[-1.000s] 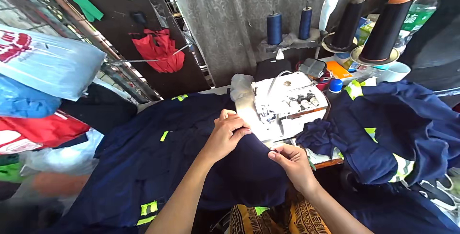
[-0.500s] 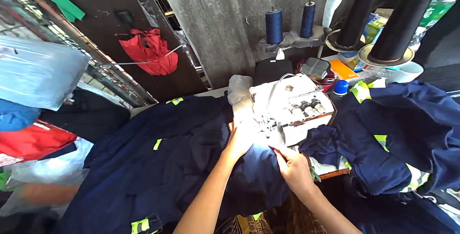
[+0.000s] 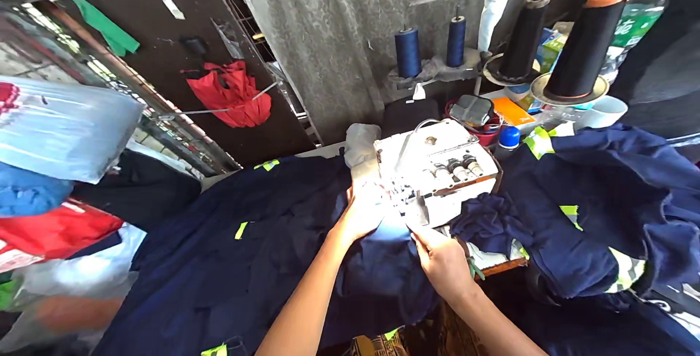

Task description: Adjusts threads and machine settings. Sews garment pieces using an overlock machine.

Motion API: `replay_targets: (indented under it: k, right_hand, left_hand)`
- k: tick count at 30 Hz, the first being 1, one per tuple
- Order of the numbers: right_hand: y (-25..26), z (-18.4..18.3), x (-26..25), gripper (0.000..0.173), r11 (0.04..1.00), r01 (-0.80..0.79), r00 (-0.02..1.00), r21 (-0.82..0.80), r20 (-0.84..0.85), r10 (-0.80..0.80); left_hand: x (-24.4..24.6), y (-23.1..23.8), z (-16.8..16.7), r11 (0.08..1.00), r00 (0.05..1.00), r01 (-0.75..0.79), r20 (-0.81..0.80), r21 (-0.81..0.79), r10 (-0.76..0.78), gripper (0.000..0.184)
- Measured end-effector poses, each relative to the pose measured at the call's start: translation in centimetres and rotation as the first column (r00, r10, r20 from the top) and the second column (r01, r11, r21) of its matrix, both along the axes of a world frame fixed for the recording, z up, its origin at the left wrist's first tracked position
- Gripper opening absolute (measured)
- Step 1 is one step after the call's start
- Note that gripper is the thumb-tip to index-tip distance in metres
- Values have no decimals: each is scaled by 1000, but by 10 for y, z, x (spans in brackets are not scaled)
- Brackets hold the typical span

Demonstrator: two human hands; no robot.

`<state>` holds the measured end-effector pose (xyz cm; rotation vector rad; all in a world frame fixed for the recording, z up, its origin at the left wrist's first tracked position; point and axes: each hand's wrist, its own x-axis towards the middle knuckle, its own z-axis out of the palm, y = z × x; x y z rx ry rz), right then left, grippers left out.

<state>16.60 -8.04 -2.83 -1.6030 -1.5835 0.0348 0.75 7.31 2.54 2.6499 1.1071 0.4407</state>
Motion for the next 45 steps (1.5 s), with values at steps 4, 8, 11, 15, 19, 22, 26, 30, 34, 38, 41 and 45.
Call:
replay_targets:
  k: [4, 8, 11, 15, 19, 22, 26, 30, 34, 38, 41, 45]
  right_hand:
    - [-7, 9, 1, 36, 999, -13, 989, -45, 146, 19]
    - [-3, 9, -5, 38, 999, 29, 957, 18, 290, -33]
    - [-2, 11, -11, 36, 996, 79, 933, 31, 349, -85]
    - [1, 20, -16, 34, 985, 174, 890, 19, 425, -165]
    - [7, 20, -18, 28, 983, 180, 883, 45, 432, -181]
    - [9, 13, -17, 21, 987, 133, 906, 89, 392, -157]
    - [-2, -5, -17, 33, 996, 80, 995, 29, 55, -82]
    - [-23, -17, -7, 32, 990, -83, 829, -109, -559, 8]
    - [-26, -31, -1, 14, 952, -281, 610, -123, -789, 78]
    - [-13, -23, -3, 15, 956, -270, 566, -114, -822, 62]
    - [3, -12, -3, 16, 967, -232, 584, -103, -810, 54]
    - [9, -2, -4, 18, 966, -218, 556, -140, -831, 5]
  left_hand:
    - [-7, -28, 12, 997, 993, -36, 111, -72, 44, 34]
    - [4, -39, 11, 972, 968, -235, 90, 12, 233, 33]
    - [16, -38, 3, 933, 932, -360, 30, -7, 360, 38]
    - [29, -30, 5, 936, 935, -353, -19, -2, 353, 34]
    - [32, -8, 7, 963, 960, -268, -76, 37, 270, 29]
    - [30, 4, 9, 976, 977, -210, -23, 57, 211, 28]
    - [24, 5, 5, 960, 967, -245, 105, 132, 233, 34]
    - [17, -35, -16, 871, 892, -375, 378, 317, 246, 25]
    - [10, -71, -41, 941, 948, -265, 238, 211, 214, 42]
    - [11, -53, -19, 968, 968, -249, 31, 31, 248, 49]
    - [14, -30, 2, 960, 958, -259, -154, -103, 242, 54]
    - [12, -11, 6, 968, 967, -220, -160, -122, 199, 53]
